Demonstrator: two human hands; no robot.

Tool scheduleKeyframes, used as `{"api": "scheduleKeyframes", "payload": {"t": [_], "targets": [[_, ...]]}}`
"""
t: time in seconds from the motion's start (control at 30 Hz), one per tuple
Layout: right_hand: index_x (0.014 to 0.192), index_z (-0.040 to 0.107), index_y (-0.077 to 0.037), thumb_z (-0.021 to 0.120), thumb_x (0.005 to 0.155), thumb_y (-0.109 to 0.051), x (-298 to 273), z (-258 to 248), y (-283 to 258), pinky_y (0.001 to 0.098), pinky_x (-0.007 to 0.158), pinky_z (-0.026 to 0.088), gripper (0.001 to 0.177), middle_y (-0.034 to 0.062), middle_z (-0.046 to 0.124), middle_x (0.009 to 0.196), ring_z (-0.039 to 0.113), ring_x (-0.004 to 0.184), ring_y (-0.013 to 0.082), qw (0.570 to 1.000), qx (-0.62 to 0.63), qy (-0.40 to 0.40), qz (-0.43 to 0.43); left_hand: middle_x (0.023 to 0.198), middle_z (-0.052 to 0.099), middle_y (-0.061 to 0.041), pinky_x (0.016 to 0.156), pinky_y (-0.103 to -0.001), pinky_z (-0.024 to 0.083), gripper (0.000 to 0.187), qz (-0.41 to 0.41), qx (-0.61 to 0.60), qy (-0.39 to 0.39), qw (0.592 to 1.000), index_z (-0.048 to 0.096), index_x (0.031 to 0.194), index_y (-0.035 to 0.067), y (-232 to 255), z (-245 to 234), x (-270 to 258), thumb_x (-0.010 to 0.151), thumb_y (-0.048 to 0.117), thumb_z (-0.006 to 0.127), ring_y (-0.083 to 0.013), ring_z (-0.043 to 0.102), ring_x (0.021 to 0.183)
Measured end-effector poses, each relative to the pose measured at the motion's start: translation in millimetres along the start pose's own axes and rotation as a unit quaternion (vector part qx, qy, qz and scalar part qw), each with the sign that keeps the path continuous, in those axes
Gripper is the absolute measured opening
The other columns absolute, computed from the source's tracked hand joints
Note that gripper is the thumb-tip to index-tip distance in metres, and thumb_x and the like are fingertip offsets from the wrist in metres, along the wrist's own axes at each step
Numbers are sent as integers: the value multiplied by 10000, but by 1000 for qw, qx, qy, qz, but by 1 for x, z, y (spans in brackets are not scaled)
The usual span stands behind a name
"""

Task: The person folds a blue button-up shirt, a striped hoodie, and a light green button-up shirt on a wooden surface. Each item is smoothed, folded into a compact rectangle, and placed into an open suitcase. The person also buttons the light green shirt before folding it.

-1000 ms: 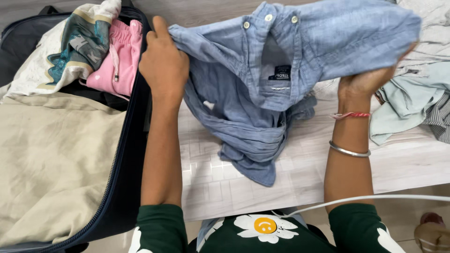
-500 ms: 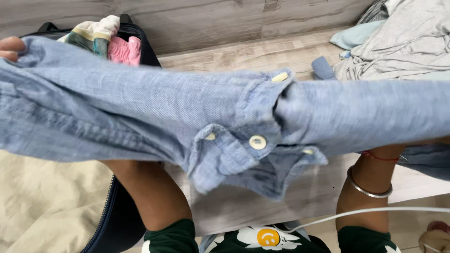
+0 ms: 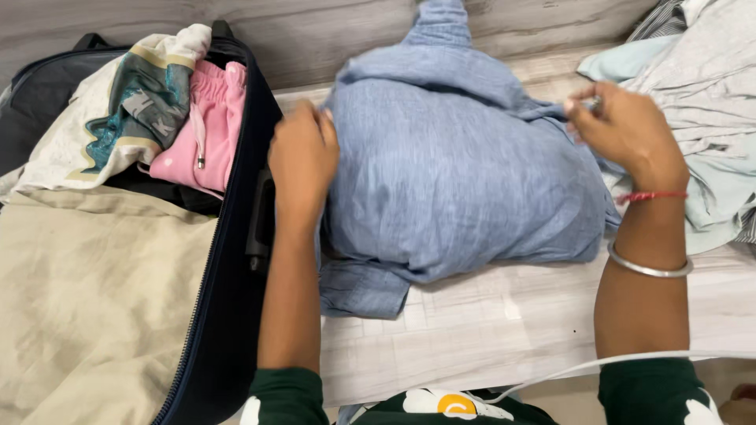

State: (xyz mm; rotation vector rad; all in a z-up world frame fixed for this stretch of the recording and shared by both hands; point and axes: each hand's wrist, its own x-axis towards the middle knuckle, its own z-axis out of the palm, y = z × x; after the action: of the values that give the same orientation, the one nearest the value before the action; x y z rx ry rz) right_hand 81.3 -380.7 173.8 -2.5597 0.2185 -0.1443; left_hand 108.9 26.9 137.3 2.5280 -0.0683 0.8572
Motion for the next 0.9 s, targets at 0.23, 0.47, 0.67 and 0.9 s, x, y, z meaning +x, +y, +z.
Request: {"api": "scheduleKeyframes", "payload": {"t": [0.23,0.47,0.67,0.9], "targets": [[1185,729,94,629,897,-621,-60,47,75,519,853,670,777,303,753,1037,819,917,433,937,-46,-262,225,1107,717,-289,907,-548,551,313,-100,94,-340,930,750,1035,1,-46,28,-133,887,268,685,-479,688,1059],[1466,520,-82,879,758,-580,-55,137,93,648,1033,334,938,371,486,1425,369,1310,612,972,-164,-74,-155,1478,330,-398,1083,-638,332,945,-133,107,-211,962,477,1351,-90,-42,83,-137,774,558,852,-646,342,1319],[1206,593,-59,718,1065,-146,-25,149,113,338,910,495,207,71,660,1149,582,993,173,938,329,24,-106,1390,626,-228,1120,-484,452,547,-237,-488,-118,832,554,1388,-30,-42,127,-124,1027,380,536,-360,593,1324],[1199,556,-85,729,1103,-5,-23,27,144,316,889,615,213,57,647,1094,680,968,152,656,731,166,-87,1322,627,-225,1010,-462,573,486,-316,-771,-169,526,577,1359,-48,-92,11,-57,1065,337,610,-326,639,1189]]}}
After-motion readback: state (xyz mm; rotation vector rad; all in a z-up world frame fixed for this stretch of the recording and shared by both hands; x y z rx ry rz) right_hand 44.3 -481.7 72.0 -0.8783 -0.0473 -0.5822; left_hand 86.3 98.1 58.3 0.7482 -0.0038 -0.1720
